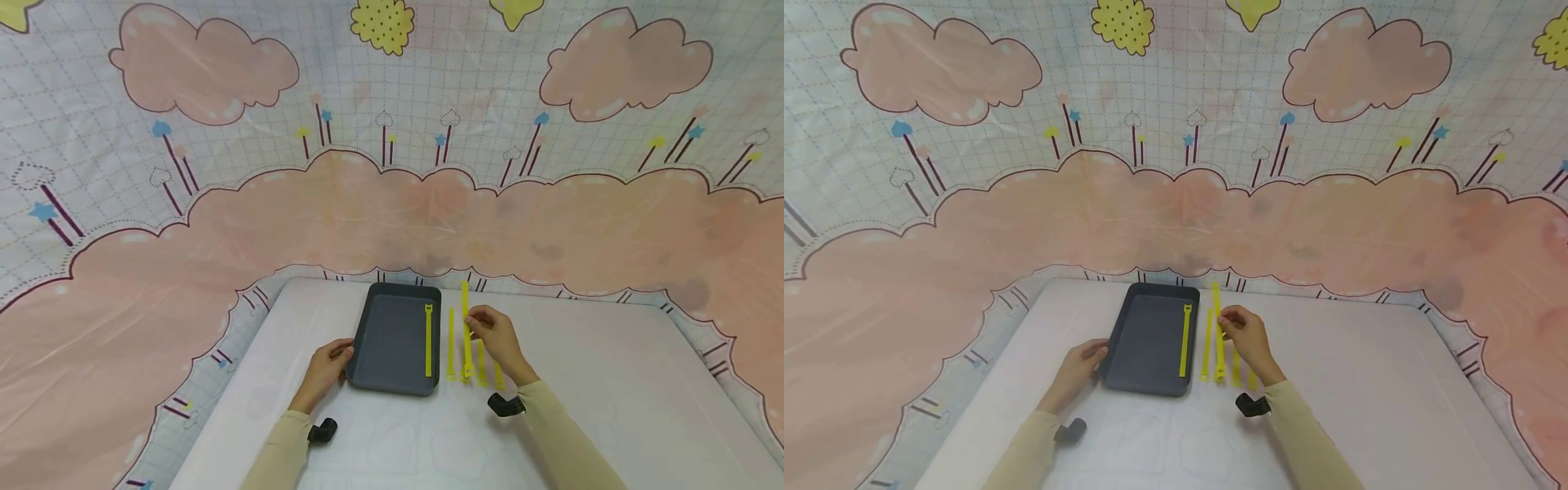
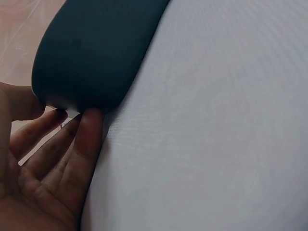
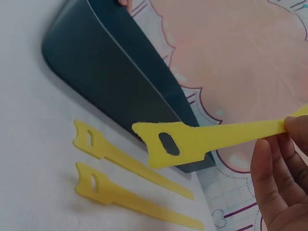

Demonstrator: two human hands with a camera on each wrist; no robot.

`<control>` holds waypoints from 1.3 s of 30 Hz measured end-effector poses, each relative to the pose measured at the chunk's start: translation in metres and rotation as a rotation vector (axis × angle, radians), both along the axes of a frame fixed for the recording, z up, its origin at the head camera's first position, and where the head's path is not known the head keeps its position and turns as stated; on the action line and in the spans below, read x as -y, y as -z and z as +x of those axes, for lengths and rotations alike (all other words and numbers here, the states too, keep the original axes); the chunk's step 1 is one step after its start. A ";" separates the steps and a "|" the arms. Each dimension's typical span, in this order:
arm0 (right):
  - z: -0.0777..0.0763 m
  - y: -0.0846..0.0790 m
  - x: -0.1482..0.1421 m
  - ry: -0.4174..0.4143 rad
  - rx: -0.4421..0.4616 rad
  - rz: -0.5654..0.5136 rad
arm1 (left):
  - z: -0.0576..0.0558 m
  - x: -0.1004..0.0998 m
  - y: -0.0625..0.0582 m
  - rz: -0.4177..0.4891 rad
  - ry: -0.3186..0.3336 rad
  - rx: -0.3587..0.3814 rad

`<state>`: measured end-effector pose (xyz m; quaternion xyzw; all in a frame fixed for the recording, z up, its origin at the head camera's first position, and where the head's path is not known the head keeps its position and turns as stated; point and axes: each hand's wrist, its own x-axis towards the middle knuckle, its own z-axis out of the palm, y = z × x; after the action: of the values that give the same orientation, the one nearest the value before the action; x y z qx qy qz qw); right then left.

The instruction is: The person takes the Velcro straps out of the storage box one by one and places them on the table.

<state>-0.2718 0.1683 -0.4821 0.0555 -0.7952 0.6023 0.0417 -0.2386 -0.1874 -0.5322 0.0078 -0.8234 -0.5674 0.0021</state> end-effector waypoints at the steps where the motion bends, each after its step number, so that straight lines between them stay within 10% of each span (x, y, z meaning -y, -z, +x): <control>1: 0.000 0.002 -0.001 0.004 0.000 -0.004 | 0.000 0.000 0.000 -0.003 0.001 0.000; 39: 0.011 0.015 -0.065 0.158 0.211 -0.028 | -0.002 0.001 0.002 0.020 0.002 0.002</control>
<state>-0.2613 0.2329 -0.4975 -0.0716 -0.7885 0.6109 0.0058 -0.2407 -0.1888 -0.5347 0.0078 -0.8178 -0.5754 0.0006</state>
